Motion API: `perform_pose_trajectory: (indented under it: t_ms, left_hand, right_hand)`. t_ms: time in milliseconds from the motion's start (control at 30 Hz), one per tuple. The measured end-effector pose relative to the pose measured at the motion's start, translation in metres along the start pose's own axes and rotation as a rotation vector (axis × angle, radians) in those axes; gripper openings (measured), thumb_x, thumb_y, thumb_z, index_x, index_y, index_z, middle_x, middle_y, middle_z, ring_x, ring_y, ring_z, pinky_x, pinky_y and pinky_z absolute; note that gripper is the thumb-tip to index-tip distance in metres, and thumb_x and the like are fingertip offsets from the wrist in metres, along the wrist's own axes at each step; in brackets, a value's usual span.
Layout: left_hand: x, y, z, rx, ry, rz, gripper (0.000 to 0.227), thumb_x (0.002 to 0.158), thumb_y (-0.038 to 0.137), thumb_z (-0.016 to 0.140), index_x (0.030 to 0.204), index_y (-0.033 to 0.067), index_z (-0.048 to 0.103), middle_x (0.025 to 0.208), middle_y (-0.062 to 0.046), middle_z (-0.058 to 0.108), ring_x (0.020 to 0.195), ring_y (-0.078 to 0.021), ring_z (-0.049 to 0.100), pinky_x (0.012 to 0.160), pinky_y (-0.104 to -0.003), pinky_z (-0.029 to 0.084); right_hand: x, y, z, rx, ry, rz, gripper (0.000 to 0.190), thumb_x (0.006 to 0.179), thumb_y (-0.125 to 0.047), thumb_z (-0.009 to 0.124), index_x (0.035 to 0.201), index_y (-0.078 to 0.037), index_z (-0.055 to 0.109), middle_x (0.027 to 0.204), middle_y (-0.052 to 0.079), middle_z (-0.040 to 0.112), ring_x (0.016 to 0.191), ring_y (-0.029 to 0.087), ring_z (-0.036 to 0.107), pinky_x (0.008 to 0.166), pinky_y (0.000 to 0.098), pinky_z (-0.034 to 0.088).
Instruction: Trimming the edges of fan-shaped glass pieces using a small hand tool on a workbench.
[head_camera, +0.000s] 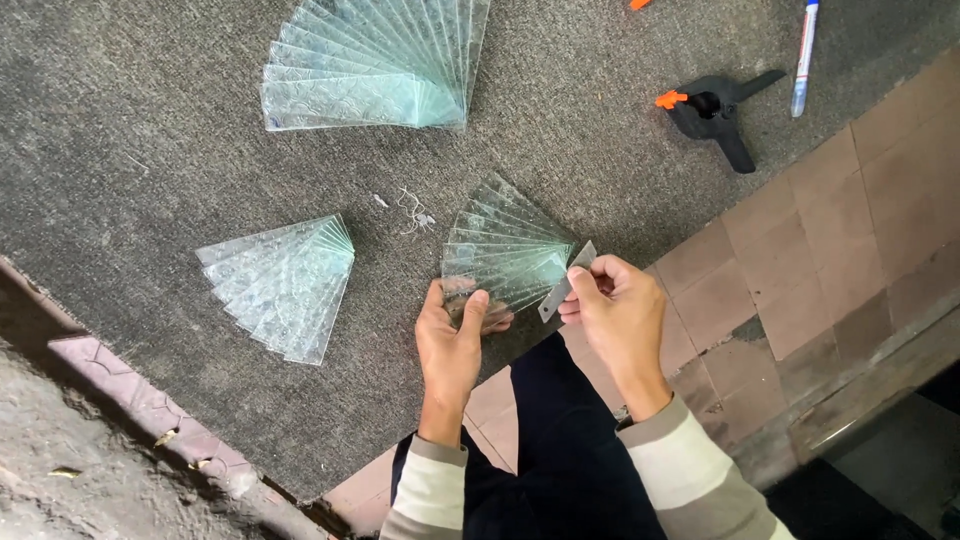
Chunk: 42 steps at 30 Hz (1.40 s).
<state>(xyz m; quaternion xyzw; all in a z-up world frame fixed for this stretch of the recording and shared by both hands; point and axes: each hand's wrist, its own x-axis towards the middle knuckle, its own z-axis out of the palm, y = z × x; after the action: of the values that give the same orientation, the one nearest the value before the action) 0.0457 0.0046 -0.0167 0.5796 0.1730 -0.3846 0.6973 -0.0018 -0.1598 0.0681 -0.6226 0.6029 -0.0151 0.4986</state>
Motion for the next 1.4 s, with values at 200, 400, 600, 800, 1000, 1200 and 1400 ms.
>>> perform_pose_trajectory:
  t_ms: [200, 400, 600, 800, 1000, 1200, 1400]
  left_hand:
    - [-0.004, 0.002, 0.002, 0.039, 0.023, 0.014, 0.029, 0.107, 0.007, 0.065, 0.128, -0.0114, 0.059, 0.098, -0.039, 0.080, 0.085, -0.0457, 0.083, 0.074, -0.051, 0.074]
    - [0.012, -0.022, -0.017, 0.058, 0.032, 0.045, 0.041, 0.107, 0.007, 0.066, 0.137, -0.0179, 0.052, 0.099, -0.042, 0.078, 0.084, -0.0480, 0.082, 0.072, -0.053, 0.074]
    - [0.003, -0.006, -0.004, 0.099, 0.056, 0.059, 0.050, 0.105, 0.009, 0.069, 0.141, -0.0205, 0.051, 0.101, -0.044, 0.078, 0.086, -0.0490, 0.082, 0.073, -0.054, 0.073]
    - [0.010, -0.019, -0.016, 0.295, 0.120, 0.117, 0.077, 0.101, 0.016, 0.078, 0.149, -0.0306, 0.040, 0.105, -0.046, 0.076, 0.094, -0.0531, 0.080, 0.077, -0.061, 0.069]
    - [0.013, -0.025, -0.020, 0.224, 0.111, 0.122, 0.077, 0.103, 0.013, 0.075, 0.152, -0.0311, 0.036, 0.103, -0.044, 0.077, 0.089, -0.0487, 0.082, 0.075, -0.055, 0.071]
    - [0.005, -0.010, -0.003, 0.312, 0.143, 0.123, 0.084, 0.102, 0.022, 0.079, 0.153, -0.0301, 0.037, 0.110, -0.044, 0.076, 0.102, -0.0487, 0.080, 0.084, -0.057, 0.069]
    - [0.007, -0.022, -0.010, 0.288, 0.132, 0.109, 0.084, 0.104, 0.019, 0.077, 0.156, -0.0298, 0.032, 0.112, -0.045, 0.075, 0.100, -0.0483, 0.081, 0.084, -0.058, 0.069]
  right_hand:
    - [-0.008, -0.006, -0.001, -0.017, 0.002, -0.008, 0.020, 0.099, -0.002, 0.070, 0.083, 0.010, 0.073, 0.070, 0.028, 0.074, 0.061, 0.033, 0.081, 0.058, 0.0409, 0.073]
    - [0.001, -0.011, 0.003, -0.050, -0.015, -0.045, 0.019, 0.099, -0.002, 0.070, 0.085, 0.009, 0.075, 0.069, 0.027, 0.074, 0.059, 0.032, 0.080, 0.055, 0.0399, 0.074]
    - [-0.007, -0.020, 0.009, -0.099, -0.035, -0.054, 0.019, 0.099, -0.001, 0.068, 0.089, 0.013, 0.075, 0.071, 0.031, 0.074, 0.061, 0.033, 0.081, 0.057, 0.0410, 0.073]
    - [-0.008, -0.018, 0.009, -0.130, -0.043, -0.077, 0.020, 0.099, -0.002, 0.069, 0.092, 0.015, 0.076, 0.072, 0.032, 0.074, 0.061, 0.034, 0.081, 0.057, 0.0417, 0.073]
    - [0.000, -0.025, 0.016, -0.170, -0.022, -0.114, 0.018, 0.099, -0.001, 0.069, 0.094, 0.015, 0.077, 0.070, 0.029, 0.074, 0.060, 0.032, 0.080, 0.055, 0.0385, 0.073]
    - [0.007, -0.027, 0.018, -0.175, 0.003, -0.146, 0.018, 0.098, -0.001, 0.069, 0.092, 0.014, 0.077, 0.067, 0.027, 0.074, 0.056, 0.029, 0.080, 0.053, 0.0355, 0.072]
    - [0.008, -0.026, 0.015, -0.186, -0.007, -0.163, 0.017, 0.099, -0.001, 0.070, 0.092, 0.013, 0.078, 0.068, 0.025, 0.075, 0.056, 0.028, 0.080, 0.053, 0.0337, 0.071]
